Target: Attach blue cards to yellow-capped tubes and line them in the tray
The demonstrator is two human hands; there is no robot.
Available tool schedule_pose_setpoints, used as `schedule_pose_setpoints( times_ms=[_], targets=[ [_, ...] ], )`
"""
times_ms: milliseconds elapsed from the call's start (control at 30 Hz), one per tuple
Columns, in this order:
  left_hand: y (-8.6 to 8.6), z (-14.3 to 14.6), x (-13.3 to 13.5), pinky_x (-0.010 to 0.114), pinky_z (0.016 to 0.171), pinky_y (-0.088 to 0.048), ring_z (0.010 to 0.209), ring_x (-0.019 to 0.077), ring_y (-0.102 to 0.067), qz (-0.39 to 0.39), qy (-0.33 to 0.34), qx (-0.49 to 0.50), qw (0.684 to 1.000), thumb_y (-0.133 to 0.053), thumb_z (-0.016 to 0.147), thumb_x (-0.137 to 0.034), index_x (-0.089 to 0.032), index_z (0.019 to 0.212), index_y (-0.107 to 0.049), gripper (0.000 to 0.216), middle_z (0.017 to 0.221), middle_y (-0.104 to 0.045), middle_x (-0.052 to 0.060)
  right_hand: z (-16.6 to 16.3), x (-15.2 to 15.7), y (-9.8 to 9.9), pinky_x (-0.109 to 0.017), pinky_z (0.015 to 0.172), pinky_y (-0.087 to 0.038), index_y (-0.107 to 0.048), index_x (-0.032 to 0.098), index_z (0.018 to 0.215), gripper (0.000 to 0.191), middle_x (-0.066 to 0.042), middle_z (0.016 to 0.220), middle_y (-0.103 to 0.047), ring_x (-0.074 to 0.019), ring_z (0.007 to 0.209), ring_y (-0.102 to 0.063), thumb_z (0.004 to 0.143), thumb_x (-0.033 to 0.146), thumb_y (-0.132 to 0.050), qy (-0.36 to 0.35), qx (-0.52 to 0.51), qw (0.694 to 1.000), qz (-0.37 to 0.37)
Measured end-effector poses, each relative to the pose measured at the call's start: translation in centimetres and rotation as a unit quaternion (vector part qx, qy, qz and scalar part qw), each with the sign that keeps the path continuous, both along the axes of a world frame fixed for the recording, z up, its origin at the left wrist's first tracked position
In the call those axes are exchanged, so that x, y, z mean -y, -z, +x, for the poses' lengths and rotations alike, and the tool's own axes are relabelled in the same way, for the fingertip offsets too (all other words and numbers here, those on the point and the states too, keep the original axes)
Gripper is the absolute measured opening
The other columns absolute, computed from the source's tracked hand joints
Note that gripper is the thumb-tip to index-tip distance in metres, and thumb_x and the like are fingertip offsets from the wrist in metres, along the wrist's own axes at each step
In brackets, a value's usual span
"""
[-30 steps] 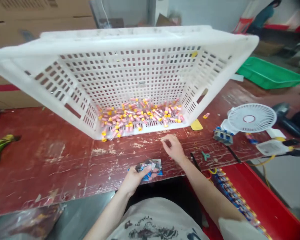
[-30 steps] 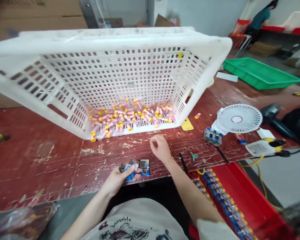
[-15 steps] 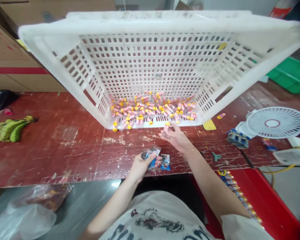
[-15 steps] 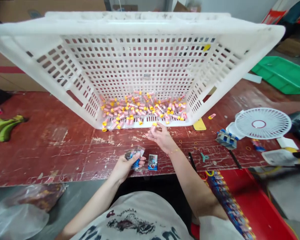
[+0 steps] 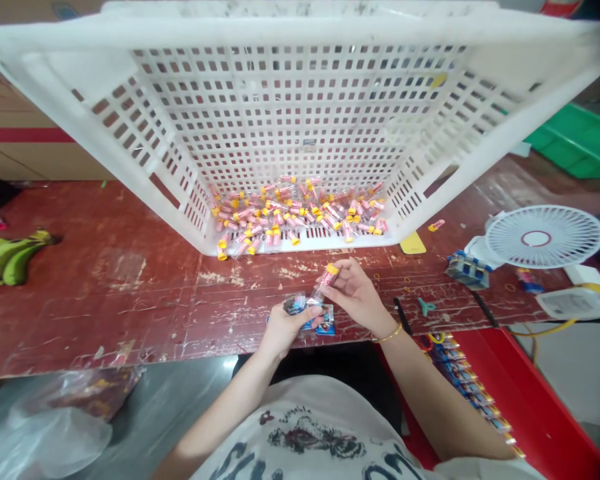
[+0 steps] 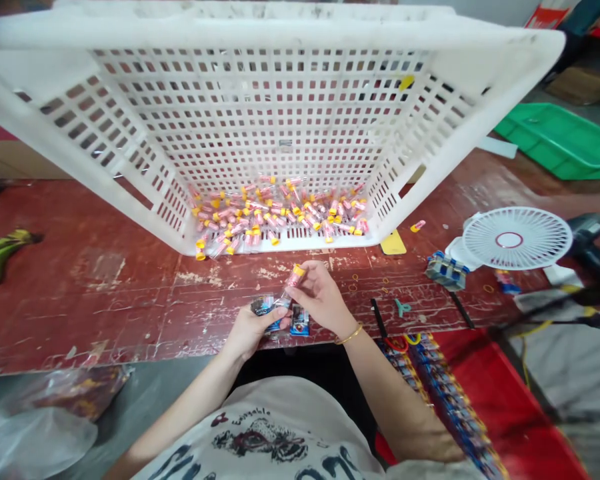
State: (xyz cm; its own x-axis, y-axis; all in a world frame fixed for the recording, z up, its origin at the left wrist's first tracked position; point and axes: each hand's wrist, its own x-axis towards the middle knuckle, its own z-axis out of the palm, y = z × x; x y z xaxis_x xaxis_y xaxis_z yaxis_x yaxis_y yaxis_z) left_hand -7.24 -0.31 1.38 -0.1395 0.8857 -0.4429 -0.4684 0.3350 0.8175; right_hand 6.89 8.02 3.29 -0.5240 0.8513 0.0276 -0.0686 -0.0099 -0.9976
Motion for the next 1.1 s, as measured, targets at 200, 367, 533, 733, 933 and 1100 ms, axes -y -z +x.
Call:
schedule_pose_setpoints(
  times_ms=[200, 367, 533, 733, 933, 1100],
  targets=[
    [-0.9, 0.4, -0.4, 0.031, 0.066, -0.058, 0.070, 0.0200, -0.069, -0.065, -0.004, 0.115, 0.991, -0.081, 0.063, -0.038, -0.010, 0.088, -0.072, 0.039, 0.080, -0.074, 0.011, 0.3, 2.0, 1.0, -0.041, 0.088, -0.053, -0.040, 0.027, 0.110, 0.056, -0.004, 0.105, -0.060, -0.0202, 0.099, -0.061, 0.068, 0.034, -0.077, -0.093, 0.042, 0.994, 0.040],
    [-1.4, 0.9, -0.9, 0.029, 0.072, -0.057, 0.071, 0.0187, -0.069, -0.063, -0.003, 0.136, 0.989, -0.081, 0.064, -0.038, -0.009, 0.090, -0.073, 0.040, 0.080, -0.074, 0.011, -0.5, 4.1, 2.1, -0.035, 0.075, -0.057, -0.032, 0.028, 0.114, 0.070, -0.004, 0.106, -0.054, -0.0175, 0.088, -0.062, 0.061, 0.022, -0.077, 0.015, 0.111, 0.990, 0.087],
    [-1.2, 0.8, -0.5, 0.027, 0.074, -0.054, 0.068, 0.0161, -0.067, -0.048, 0.015, 0.116, 0.992, -0.081, 0.065, -0.036, -0.008, 0.087, -0.073, 0.036, 0.073, -0.073, 0.009, -0.9, 4.3, 2.4, -0.030, 0.069, -0.056, -0.028, 0.029, 0.113, 0.064, -0.002, 0.101, -0.054, -0.0164, 0.087, -0.062, 0.065, 0.016, -0.069, 0.040, 0.087, 0.992, 0.086],
    [-1.1, 1.1, -0.4, 0.024, 0.067, -0.052, 0.061, 0.0126, -0.064, -0.057, -0.011, 0.116, 0.992, -0.083, 0.061, -0.031, -0.008, 0.082, -0.073, 0.033, 0.069, -0.071, 0.007, -1.5, 4.7, 2.6, -0.030, 0.077, -0.054, -0.032, 0.027, 0.107, 0.060, -0.003, 0.105, -0.050, -0.0165, 0.092, -0.060, 0.061, 0.012, -0.067, 0.091, 0.077, 0.987, 0.111],
    [-1.0, 1.4, -0.5, 0.024, 0.068, -0.052, 0.062, 0.0129, -0.065, -0.035, -0.013, 0.121, 0.992, -0.081, 0.065, -0.031, -0.009, 0.084, -0.072, 0.031, 0.071, -0.072, 0.008, -1.6, 4.6, 2.9, -0.029, 0.077, -0.053, -0.034, 0.027, 0.107, 0.061, -0.003, 0.105, -0.050, -0.0159, 0.092, -0.060, 0.059, 0.010, -0.067, 0.094, 0.060, 0.987, 0.115],
    [-0.5, 1.2, -0.6, 0.027, 0.078, -0.051, 0.073, 0.0168, -0.068, -0.022, 0.012, 0.096, 0.995, -0.076, 0.071, -0.035, -0.010, 0.090, -0.072, 0.031, 0.079, -0.074, 0.009, -1.1, 4.5, 2.9, -0.032, 0.082, -0.052, -0.034, 0.026, 0.109, 0.059, -0.004, 0.106, -0.050, -0.0168, 0.094, -0.058, 0.062, 0.014, -0.070, 0.107, 0.056, 0.984, 0.128]
  ],
)
